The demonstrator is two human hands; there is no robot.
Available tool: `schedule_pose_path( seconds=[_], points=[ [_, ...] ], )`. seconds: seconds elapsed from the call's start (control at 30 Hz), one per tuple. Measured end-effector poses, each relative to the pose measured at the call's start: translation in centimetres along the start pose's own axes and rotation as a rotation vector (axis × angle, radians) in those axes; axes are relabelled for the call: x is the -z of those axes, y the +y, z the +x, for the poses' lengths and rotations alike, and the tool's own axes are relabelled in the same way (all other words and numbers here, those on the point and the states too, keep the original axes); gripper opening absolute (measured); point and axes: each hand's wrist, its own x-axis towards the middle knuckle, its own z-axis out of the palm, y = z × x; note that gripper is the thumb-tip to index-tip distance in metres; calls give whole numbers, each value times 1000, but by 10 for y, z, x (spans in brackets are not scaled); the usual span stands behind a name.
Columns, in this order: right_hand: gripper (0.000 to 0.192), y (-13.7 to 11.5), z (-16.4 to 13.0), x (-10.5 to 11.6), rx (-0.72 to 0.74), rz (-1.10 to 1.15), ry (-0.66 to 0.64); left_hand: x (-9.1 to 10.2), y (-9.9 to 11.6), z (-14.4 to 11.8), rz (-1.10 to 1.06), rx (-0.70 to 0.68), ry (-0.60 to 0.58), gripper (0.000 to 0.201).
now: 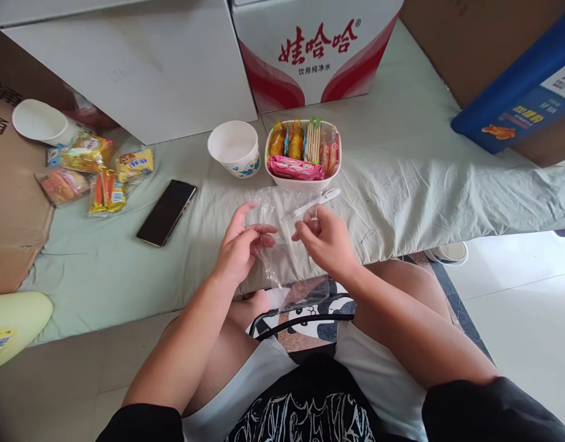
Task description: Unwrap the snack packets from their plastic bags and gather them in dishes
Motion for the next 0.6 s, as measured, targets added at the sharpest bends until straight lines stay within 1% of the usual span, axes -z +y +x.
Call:
schedule_pose_path(
  seconds=[0.1,0.17,0.27,0.3,0.33,0.37,0.4,0.53,0.57,0.6],
  points=[
    [23,1,1,2,-60,107,11,3,4,0,-66,38,-63,85],
    [22,2,1,2,-73,113,39,4,2,-3,-72,3,-103,89],
    [23,2,0,3,-81,66,47,2,-6,-13,58,-84,-143,107],
    [23,2,0,3,-82,50,34,1,-8,-15,124,-107,-147,110],
    [23,1,0,3,-82,39,22,1,-10,-18,184,-126,-142,109],
    [23,1,0,4,-83,35,13,1,-11,-19,227,-138,-137,102],
    [24,1,0,4,-84,39,11,1,-11,-19,249,-145,-141,90],
    [27,3,4,7,-110,122,32,8,-5,-9,214,-129,-192,26],
    [29,3,4,8,-113,151,34,10,-3,-6,192,-129,-190,15],
    [31,4,4,8,-110,178,36,12,-2,-3,171,-134,-176,13]
  ],
)
